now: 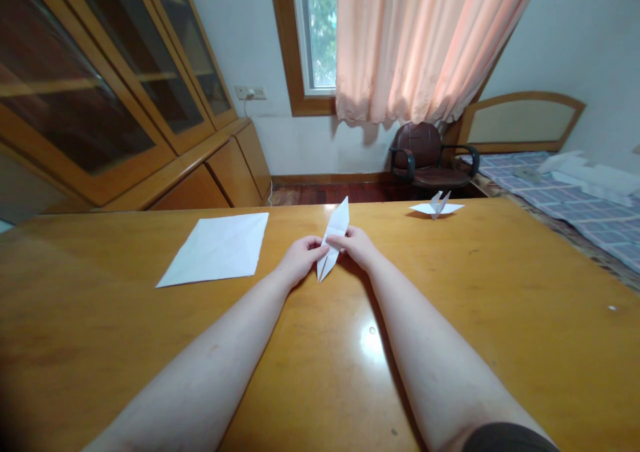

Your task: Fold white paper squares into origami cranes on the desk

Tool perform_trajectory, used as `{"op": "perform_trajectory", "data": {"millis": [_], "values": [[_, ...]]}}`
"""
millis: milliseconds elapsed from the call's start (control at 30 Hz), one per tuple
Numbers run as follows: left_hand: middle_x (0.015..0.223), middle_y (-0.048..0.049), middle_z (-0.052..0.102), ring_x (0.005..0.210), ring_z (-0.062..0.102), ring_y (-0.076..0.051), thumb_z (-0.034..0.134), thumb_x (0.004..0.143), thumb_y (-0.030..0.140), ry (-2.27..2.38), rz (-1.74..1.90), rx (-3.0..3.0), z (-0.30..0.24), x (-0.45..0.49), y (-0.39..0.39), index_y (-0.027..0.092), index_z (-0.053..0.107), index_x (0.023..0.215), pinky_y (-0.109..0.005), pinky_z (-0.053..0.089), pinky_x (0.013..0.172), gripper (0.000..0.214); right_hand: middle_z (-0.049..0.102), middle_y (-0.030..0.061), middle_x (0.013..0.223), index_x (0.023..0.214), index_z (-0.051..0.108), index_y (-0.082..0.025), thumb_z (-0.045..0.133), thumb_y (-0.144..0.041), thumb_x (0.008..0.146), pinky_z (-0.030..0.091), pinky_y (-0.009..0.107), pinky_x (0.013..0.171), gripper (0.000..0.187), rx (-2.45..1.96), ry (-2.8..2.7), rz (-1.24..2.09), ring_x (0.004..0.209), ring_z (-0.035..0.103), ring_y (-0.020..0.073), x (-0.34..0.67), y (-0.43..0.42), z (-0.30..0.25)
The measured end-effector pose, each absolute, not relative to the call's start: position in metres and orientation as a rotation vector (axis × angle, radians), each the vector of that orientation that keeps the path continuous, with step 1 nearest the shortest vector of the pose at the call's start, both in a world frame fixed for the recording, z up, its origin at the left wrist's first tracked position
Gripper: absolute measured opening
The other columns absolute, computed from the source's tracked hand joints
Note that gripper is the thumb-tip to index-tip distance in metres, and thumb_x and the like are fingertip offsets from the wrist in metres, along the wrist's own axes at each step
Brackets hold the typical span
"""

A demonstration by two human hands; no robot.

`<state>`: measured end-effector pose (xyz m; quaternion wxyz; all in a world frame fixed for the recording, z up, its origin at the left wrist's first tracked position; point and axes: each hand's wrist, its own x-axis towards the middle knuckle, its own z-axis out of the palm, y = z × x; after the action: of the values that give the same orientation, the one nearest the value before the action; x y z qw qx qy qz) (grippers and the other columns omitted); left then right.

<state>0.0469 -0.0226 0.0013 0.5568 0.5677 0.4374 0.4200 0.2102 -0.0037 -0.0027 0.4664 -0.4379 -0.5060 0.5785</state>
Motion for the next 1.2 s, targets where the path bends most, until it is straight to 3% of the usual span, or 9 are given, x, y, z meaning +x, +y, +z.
{"op": "perform_trajectory", "data": {"millis": [233,467,633,867,1200], "values": [[0.073,-0.0025,0.066,0.066,0.059,-0.015,0.068,0.069,0.037,1.065,0.975,1.438,-0.005,0.047,-0.020,0.015,0.063,0.075,-0.026,0.045,0.064,0.023,0.070,0.0063,0.071,0.074,0.069,-0.014,0.077,-0.034,0.058,0.044,0.028,0.057,0.027,-1.153,-1.165,1.379,0.060,0.059,0.0165,0.211,-0.005,0.003],[0.065,-0.0004,0.063,0.056,0.056,-0.013,0.066,0.071,0.037,1.088,0.987,1.366,-0.008,0.049,-0.018,0.016,0.059,0.074,-0.024,0.042,0.053,0.022,0.067,0.0040,0.065,0.073,0.068,-0.013,0.075,-0.036,0.059,0.037,0.026,0.050,0.027,-1.228,-1.120,1.189,0.053,0.053,0.0135,0.214,-0.001,0.006],[0.063,0.0015,0.060,0.055,0.054,-0.011,0.067,0.070,0.035,1.095,1.035,1.356,-0.005,0.050,-0.020,0.016,0.057,0.073,-0.023,0.041,0.053,0.021,0.070,0.0053,0.073,0.077,0.069,-0.014,0.078,-0.033,0.056,0.043,0.027,0.056,0.029,-1.114,-1.088,1.376,0.060,0.059,0.0157,0.215,-0.002,0.004],[0.065,0.0017,0.060,0.060,0.054,-0.012,0.063,0.073,0.037,1.088,1.049,1.412,-0.005,0.048,-0.020,0.016,0.056,0.072,-0.023,0.041,0.057,0.022,0.068,0.0042,0.067,0.073,0.070,-0.013,0.078,-0.030,0.056,0.042,0.026,0.054,0.025,-1.166,-1.180,1.414,0.057,0.057,0.0142,0.209,-0.008,0.009],[0.058,0.0049,0.057,0.048,0.051,-0.009,0.069,0.068,0.026,1.075,1.045,1.305,-0.006,0.050,-0.020,0.018,0.051,0.078,-0.020,0.037,0.049,0.022,0.068,0.0030,0.067,0.074,0.069,-0.013,0.076,-0.035,0.056,0.038,0.025,0.051,0.029,-1.183,-1.067,1.228,0.053,0.054,0.0122,0.214,-0.002,0.006]]}}
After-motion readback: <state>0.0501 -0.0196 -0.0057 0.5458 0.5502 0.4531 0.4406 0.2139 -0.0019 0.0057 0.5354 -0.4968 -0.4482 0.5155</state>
